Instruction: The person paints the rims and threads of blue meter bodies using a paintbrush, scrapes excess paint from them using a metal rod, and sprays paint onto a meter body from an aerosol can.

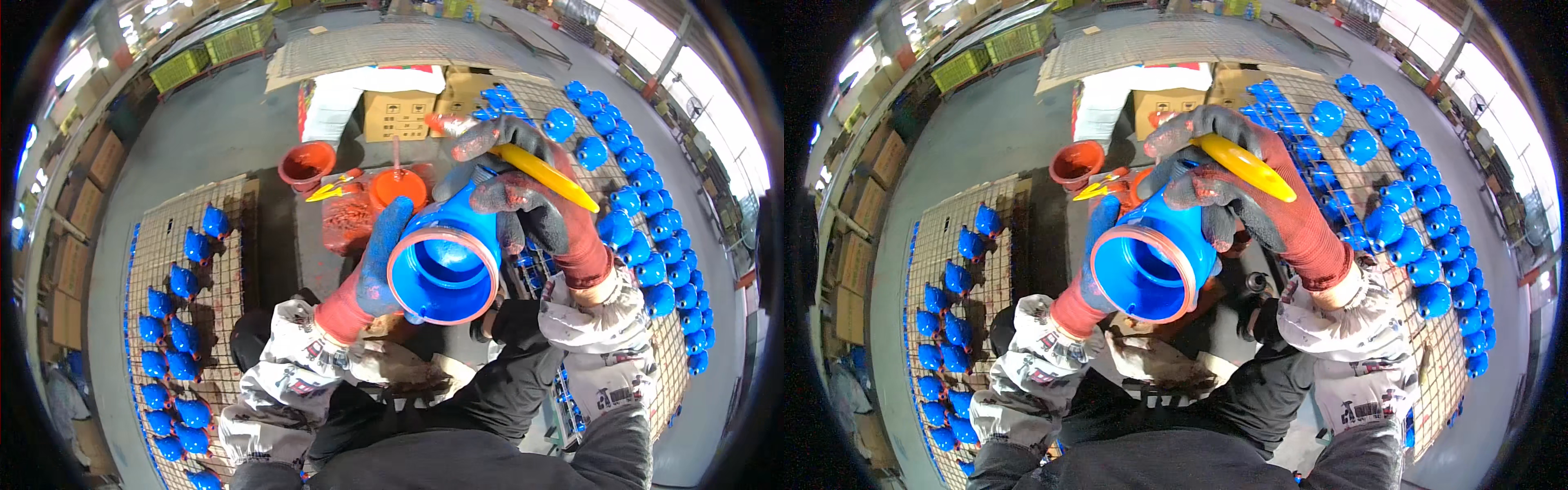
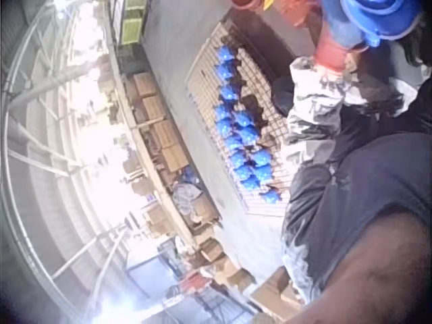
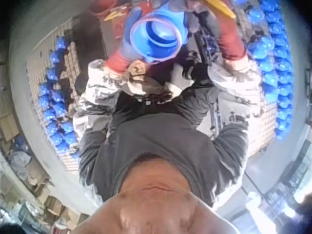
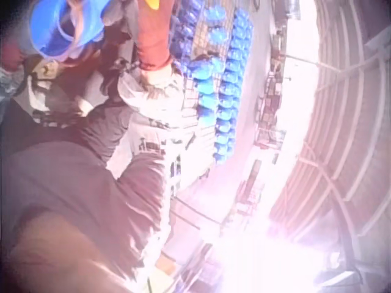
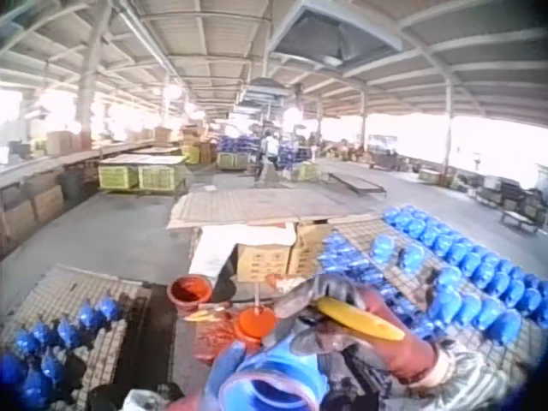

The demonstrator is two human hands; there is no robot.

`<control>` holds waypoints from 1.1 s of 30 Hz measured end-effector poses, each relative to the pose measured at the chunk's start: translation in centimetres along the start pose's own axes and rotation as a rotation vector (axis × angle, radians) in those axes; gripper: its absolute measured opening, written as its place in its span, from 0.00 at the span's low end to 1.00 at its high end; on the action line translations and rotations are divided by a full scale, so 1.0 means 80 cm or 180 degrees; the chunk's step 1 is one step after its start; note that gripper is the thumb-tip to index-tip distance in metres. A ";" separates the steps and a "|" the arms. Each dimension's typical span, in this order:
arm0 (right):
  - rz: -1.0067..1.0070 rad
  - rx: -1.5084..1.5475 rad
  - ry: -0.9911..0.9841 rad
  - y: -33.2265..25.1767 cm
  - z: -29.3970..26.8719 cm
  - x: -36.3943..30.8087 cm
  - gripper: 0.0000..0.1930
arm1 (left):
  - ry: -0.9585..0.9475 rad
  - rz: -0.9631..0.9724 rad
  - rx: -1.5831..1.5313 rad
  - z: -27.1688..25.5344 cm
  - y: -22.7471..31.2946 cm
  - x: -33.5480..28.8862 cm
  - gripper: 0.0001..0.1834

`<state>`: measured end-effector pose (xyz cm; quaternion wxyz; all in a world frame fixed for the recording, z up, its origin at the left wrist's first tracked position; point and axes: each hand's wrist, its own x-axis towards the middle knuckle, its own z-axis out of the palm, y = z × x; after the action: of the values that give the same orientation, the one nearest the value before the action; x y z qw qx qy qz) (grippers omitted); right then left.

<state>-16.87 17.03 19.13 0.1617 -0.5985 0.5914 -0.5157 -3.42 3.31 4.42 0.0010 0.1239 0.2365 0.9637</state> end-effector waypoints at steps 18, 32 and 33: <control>0.0287 -0.2560 -0.0401 0.244 0.044 -0.007 0.20 | 0.0301 0.1330 -0.0334 -0.064 0.109 -0.077 0.53; 0.1557 -0.0136 0.1187 0.415 0.108 -0.010 0.10 | 0.0696 0.1510 -0.0707 -0.071 0.106 -0.085 0.53; 0.1262 -0.0327 0.1224 0.421 0.113 -0.014 0.10 | 0.0493 0.1447 -0.0774 -0.074 0.106 -0.084 0.53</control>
<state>-27.52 5.88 -12.14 0.1136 -0.3697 0.7421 -0.5474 2.17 -7.29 1.62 -0.2187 0.0987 0.0845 0.9671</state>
